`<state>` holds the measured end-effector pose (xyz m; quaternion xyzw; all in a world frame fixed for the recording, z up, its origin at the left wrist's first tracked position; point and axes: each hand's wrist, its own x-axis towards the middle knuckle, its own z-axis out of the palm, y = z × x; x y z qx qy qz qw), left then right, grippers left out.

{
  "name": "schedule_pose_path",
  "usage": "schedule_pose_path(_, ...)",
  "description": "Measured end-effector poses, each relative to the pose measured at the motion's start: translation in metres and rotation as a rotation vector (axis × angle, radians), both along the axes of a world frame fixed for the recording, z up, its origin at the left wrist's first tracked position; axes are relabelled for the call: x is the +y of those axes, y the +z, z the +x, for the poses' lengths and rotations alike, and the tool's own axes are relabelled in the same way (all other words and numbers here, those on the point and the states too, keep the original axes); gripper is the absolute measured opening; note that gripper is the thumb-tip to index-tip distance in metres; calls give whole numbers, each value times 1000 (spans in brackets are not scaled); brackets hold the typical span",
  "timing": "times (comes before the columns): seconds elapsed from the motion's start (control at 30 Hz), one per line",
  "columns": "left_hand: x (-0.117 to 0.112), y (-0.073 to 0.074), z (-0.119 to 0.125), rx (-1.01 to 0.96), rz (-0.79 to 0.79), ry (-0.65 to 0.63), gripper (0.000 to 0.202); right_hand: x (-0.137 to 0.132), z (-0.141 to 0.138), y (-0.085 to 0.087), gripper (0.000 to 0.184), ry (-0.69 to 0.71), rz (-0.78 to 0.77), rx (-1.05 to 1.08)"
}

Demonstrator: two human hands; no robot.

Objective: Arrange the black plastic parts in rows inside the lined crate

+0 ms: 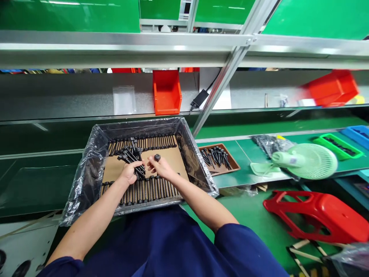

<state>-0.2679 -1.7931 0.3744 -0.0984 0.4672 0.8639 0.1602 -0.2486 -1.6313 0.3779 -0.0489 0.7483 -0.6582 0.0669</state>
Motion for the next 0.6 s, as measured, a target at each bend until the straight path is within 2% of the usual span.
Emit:
schedule_pose_path(0.13,3,-1,3,14,-40,-43,28,51,-13,-5,36,-258,137,-7)
schedule_pose_path(0.2,5,-2,5,21,-49,-63,29,79,-16,-16,28,-369,254,-30)
schedule_pose_path(0.27,7,-4,6,25,-49,-88,29,99,-15,-31,22,-423,382,-122)
schedule_pose_path(0.37,10,-6,7,13,-53,-112,29,113,-12,-55,17,-396,620,-296)
schedule_pose_path(0.5,11,-9,9,0,-49,-155,29,117,-14,-80,10,-241,1022,-421)
schedule_pose_path(0.6,10,-10,9,23,-49,-179,30,118,-18,-93,15,-185,1180,-519)
